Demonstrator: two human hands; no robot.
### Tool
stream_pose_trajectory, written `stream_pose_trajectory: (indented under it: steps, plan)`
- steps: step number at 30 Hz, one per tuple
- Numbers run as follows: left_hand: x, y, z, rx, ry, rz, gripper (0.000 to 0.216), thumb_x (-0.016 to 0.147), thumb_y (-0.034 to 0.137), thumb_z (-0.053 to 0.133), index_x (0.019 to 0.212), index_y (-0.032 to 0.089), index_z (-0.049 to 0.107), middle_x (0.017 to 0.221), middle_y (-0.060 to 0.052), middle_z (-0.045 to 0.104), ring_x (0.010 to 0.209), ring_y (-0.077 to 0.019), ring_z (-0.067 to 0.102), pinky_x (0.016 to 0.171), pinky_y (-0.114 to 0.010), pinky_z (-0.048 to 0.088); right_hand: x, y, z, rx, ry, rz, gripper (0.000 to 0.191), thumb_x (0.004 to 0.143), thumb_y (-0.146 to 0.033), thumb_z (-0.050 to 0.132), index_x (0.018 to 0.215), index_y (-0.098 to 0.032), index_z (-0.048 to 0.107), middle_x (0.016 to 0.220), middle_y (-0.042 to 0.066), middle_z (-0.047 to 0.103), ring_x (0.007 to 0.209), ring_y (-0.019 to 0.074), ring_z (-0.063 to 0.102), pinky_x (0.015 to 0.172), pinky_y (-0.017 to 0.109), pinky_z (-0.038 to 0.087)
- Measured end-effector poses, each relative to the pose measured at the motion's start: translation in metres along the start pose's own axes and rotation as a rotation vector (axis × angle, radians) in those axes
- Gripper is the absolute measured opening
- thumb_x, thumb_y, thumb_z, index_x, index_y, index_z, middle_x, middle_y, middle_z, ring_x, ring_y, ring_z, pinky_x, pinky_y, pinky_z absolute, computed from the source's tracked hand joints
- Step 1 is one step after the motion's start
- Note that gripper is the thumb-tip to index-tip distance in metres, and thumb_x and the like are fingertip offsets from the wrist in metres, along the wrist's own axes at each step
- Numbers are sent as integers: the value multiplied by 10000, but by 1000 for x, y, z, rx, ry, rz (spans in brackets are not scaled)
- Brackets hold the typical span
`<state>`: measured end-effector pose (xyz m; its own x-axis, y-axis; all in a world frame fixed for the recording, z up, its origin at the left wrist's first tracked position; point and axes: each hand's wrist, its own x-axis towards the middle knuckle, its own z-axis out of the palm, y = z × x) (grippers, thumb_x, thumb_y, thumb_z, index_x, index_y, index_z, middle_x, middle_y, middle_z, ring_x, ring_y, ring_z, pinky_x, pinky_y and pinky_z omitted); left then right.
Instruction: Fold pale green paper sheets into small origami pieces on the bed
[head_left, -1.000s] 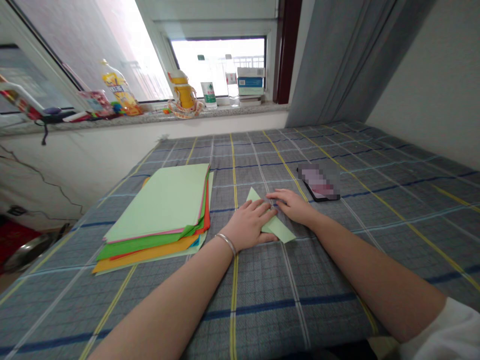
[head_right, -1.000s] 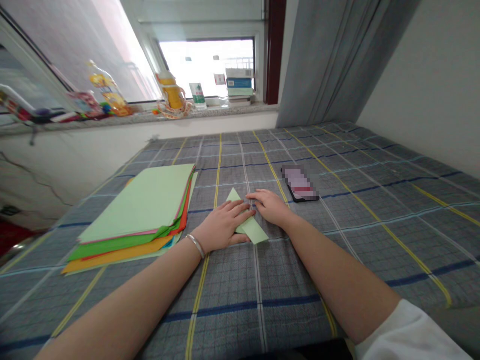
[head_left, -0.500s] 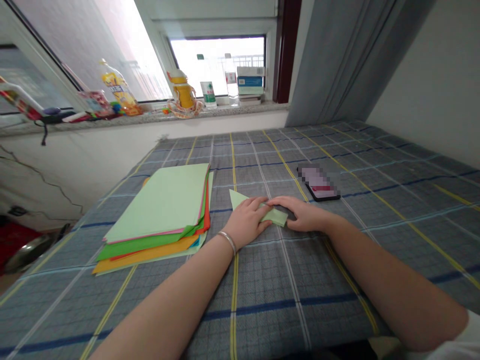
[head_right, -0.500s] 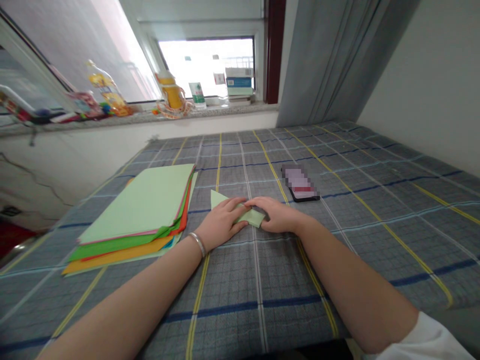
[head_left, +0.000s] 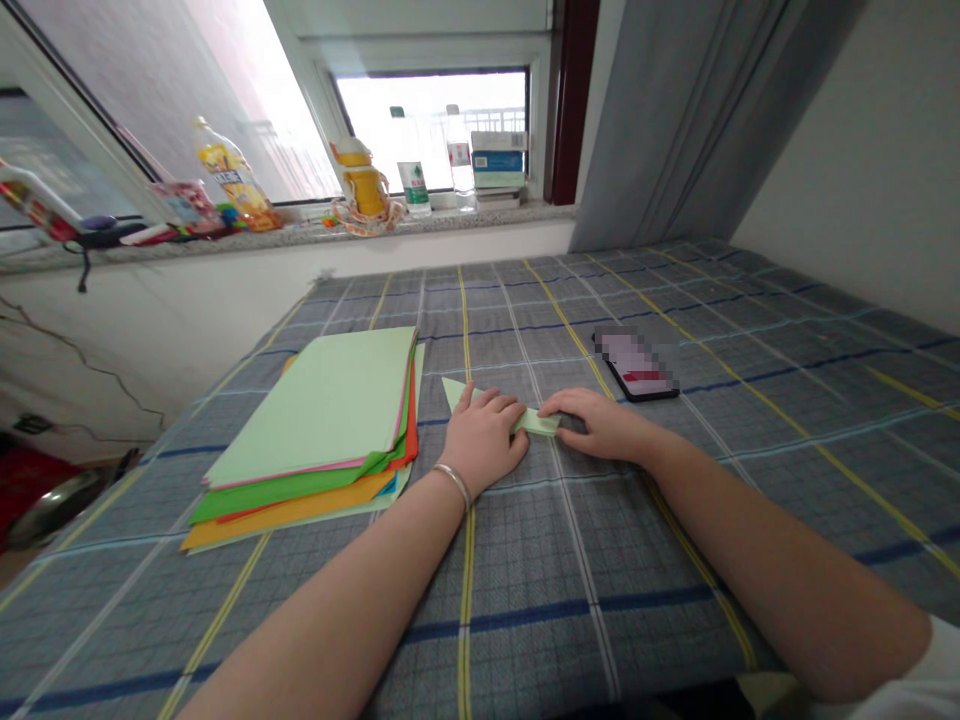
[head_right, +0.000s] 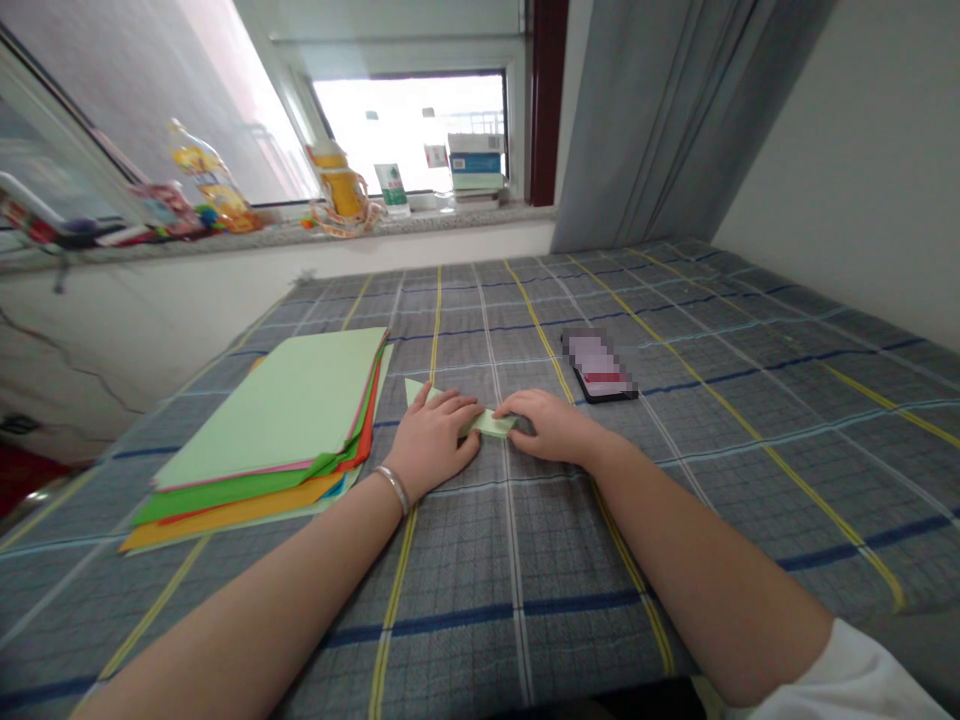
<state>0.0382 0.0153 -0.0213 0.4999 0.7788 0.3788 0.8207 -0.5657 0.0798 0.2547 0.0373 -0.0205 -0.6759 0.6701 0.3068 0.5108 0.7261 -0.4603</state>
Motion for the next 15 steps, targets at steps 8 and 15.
stream_pose_trajectory:
  steps: [8, 15]
  plan:
    - [2, -2, -3, 27, -2, 71, 305, 895, 331, 453, 1101, 220, 647, 1173, -56, 651, 1142, -273, 531, 1087, -535, 230, 0, 0, 2, -63, -4, 43, 461, 741, -115, 533, 1187, -216, 594, 1157, 53, 654, 1083, 203, 580, 961, 367, 432]
    - [3, 0, -6, 52, -38, 164, 282, 906, 275, 452, 1120, 195, 617, 1090, -79, 675, 1043, -247, 581, 933, -440, 397, 0, 3, 4, -70, 2, 17, 484, 751, -133, 546, 1226, -218, 575, 1174, 62, 645, 1094, 208, 570, 962, 381, 426]
